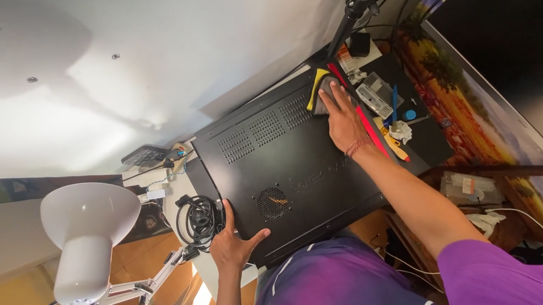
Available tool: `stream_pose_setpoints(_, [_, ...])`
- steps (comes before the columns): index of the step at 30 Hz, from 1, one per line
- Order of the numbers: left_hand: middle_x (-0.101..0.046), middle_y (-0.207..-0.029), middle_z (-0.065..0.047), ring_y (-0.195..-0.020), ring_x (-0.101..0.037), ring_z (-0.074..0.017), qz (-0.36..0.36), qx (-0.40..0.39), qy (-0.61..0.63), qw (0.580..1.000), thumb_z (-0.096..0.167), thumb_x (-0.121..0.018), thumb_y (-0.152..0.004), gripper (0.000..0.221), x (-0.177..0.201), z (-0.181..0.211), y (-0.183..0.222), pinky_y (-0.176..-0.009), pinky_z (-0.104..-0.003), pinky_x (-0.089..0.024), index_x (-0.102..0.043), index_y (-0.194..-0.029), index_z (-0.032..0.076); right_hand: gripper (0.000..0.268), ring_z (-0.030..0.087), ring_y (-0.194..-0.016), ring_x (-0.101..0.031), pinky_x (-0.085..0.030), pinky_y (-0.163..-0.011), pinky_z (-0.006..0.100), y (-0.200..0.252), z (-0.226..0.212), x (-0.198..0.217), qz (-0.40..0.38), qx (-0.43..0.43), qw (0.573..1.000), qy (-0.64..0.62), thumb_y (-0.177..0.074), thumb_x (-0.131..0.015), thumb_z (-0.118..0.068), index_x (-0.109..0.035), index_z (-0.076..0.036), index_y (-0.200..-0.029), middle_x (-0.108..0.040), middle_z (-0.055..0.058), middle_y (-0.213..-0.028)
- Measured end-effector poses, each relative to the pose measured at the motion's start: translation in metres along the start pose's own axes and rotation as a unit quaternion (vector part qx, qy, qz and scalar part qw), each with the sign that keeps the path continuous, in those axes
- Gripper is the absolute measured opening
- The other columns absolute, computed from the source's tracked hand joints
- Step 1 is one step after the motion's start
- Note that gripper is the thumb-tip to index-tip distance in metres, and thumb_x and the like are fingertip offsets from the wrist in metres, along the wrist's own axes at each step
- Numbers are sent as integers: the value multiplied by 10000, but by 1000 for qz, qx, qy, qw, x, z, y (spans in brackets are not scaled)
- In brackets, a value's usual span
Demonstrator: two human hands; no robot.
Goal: Cleaning and inspecting the internal components of a computer tower.
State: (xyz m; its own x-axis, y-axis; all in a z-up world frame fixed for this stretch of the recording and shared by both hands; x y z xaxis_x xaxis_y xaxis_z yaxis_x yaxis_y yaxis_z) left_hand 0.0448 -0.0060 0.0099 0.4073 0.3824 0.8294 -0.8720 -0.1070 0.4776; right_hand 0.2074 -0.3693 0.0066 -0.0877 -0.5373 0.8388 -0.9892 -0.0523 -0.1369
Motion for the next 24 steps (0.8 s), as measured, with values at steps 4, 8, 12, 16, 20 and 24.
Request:
stream_pose_setpoints(4, [-660,-592,-16,-533,-687,-210,37,-27,19,999,841,-796,-464,1468,-5,-5,-1,-483,-339,-500,-159,-1629,216,695,418,-1541,-252,-262,-1260,494,43,-43,10,-24,71,997,25,-922,-507,71,-402,-120,-1582,-221,189,-1690])
stream_pose_setpoints(8, [-615,-540,-13,-497,-655,-205,21,-15,-4,1000,852,-792,-481,1460,-2,-2,-1,-476,-342,-467,-160,-1640,227,719,374,-1546,-243,-252,-1231,498,96,-23,1,-104,91,987,78,-900,-498,79,-417,-173,-1569,-227,137,-1690])
stream_pose_setpoints(12, [-625,-542,-21,-502,-660,-212,14,-18,-5,1000,854,-780,-489,1473,-6,-2,-1,-478,-342,-472,-133,-1647,214,685,364,-1552,-229,-249,-1258,516,104,6,17,-71,24,990,120,-942,-502,63,-422,-203,-1568,-225,112,-1695])
stream_pose_setpoints(16, [-698,-705,-59,-544,-706,-233,61,-67,31,995,842,-798,-463,1475,-10,-4,-3,-462,-329,-510,-142,-1624,211,670,388,-1547,-220,-242,-1260,515,91,19,34,-49,-17,990,131,-952,-500,56,-420,-203,-1565,-224,123,-1697])
stream_pose_setpoints(20, [-772,-775,-93,-645,-743,-253,24,-27,8,999,825,-787,-491,1464,-6,-1,0,-564,-335,-529,-135,-1658,228,707,399,-1554,-222,-254,-1261,520,101,3,41,-19,31,998,55,-925,-494,71,-403,-174,-1581,-216,149,-1698])
stream_pose_setpoints(24, [-786,-843,-87,-672,-758,-245,46,-47,27,997,827,-785,-493,1450,-8,-3,1,-581,-326,-546,-156,-1648,215,755,333,-1570,-264,-279,-1227,463,149,-28,10,-91,104,989,52,-907,-491,102,-457,-262,-1567,-281,75,-1702])
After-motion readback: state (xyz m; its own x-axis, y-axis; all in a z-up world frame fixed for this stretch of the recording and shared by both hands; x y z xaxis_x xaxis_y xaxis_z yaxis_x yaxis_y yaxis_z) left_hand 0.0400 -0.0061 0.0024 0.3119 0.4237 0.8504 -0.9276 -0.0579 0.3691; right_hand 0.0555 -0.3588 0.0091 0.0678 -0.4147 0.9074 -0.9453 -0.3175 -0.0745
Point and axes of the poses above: each hand's wrist, its own y-axis away from the middle knuckle, its own x-axis out of the back of the hand, z = x × y, the point moved 5 cm from there along -y, towards the middle knuckle
